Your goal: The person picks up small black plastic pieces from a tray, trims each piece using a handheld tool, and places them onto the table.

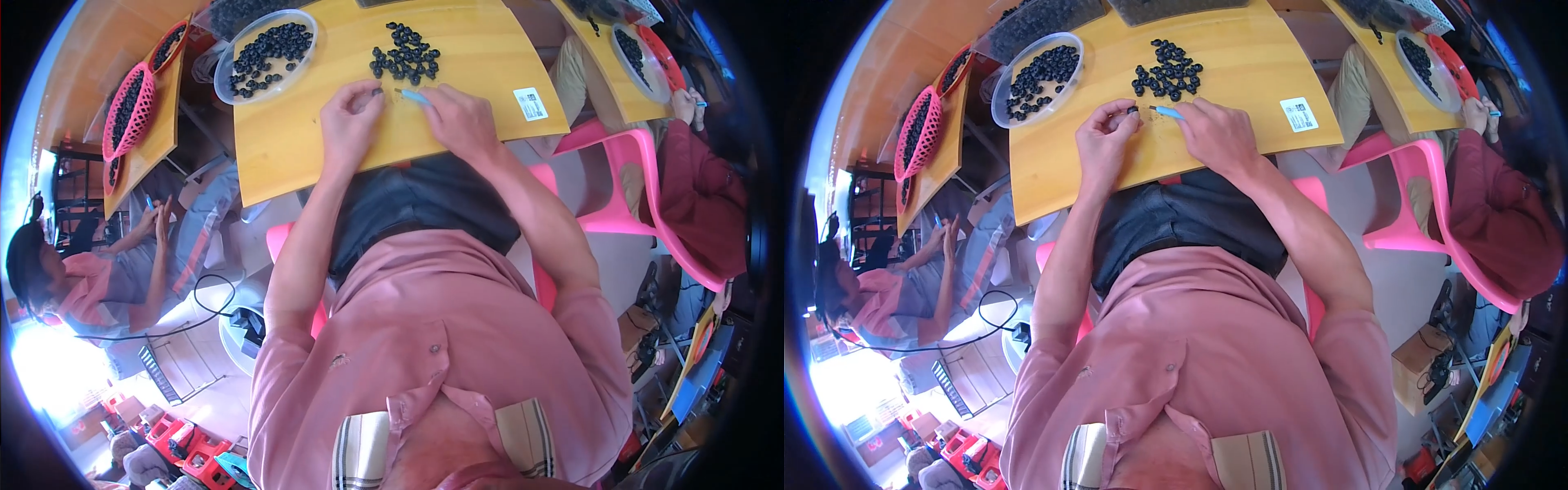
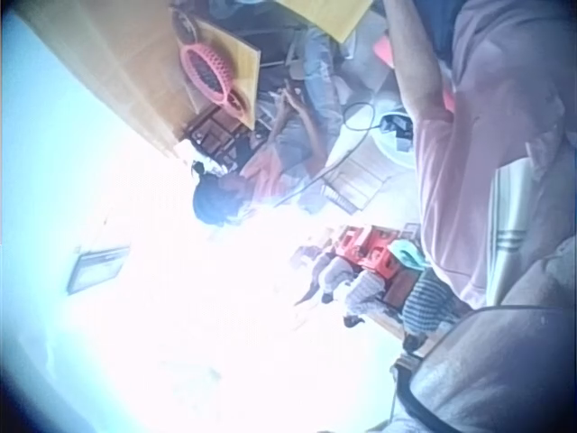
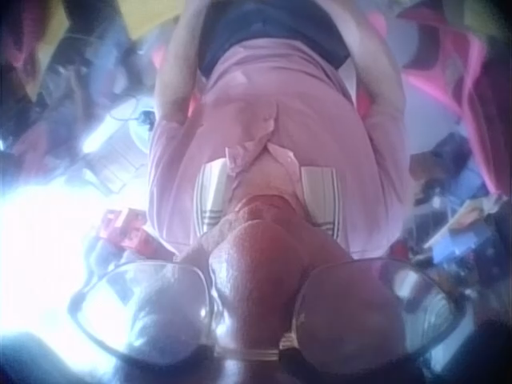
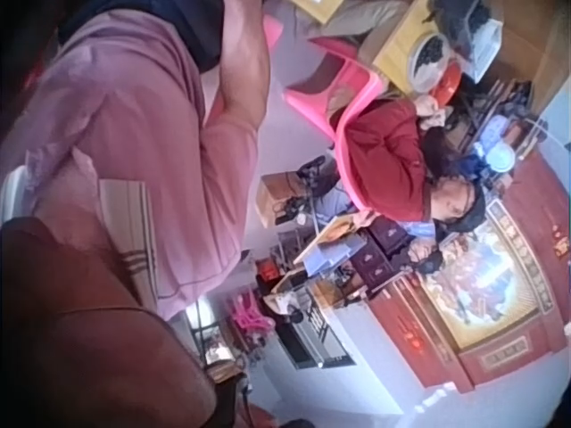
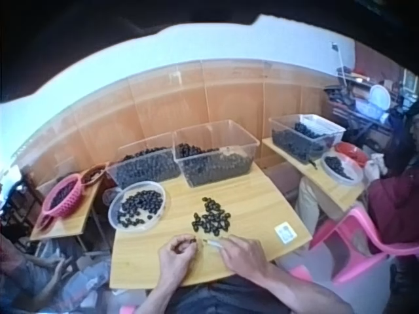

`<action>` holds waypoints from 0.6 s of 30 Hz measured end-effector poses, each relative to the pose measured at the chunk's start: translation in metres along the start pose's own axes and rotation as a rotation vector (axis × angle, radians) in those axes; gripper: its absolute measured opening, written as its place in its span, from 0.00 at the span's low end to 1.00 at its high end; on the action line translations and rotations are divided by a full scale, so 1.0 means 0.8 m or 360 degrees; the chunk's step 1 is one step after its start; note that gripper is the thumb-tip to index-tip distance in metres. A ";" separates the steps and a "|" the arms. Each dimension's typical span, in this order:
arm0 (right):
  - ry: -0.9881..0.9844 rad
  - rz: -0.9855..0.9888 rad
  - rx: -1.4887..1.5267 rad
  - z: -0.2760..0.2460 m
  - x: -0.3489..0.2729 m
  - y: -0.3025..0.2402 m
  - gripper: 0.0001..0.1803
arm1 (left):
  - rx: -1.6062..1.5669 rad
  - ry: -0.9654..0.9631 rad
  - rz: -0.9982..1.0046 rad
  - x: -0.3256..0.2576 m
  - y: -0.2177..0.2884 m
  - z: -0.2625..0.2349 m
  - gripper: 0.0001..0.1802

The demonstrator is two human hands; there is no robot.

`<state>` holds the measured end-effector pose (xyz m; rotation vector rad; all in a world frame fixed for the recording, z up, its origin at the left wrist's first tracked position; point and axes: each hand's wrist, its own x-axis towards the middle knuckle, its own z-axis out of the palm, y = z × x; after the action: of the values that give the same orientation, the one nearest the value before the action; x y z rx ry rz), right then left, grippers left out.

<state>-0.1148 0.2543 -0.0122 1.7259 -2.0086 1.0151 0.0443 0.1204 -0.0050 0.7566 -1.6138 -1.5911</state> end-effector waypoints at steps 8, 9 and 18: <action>0.0055 -0.0093 0.0007 -0.005 0.000 -0.004 0.07 | 0.0150 -0.0038 0.0133 -0.001 -0.014 0.004 0.15; 0.0070 -0.0133 -0.0013 -0.005 0.001 -0.005 0.06 | 0.0099 -0.0050 0.0112 -0.002 -0.011 0.006 0.16; 0.0084 -0.0230 -0.0113 -0.004 0.001 -0.006 0.04 | 0.0134 -0.0115 0.0078 -0.006 -0.006 0.008 0.17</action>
<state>-0.1113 0.2556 -0.0076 1.7595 -1.8353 0.9211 0.0414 0.1272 -0.0100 0.7048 -1.7477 -1.5396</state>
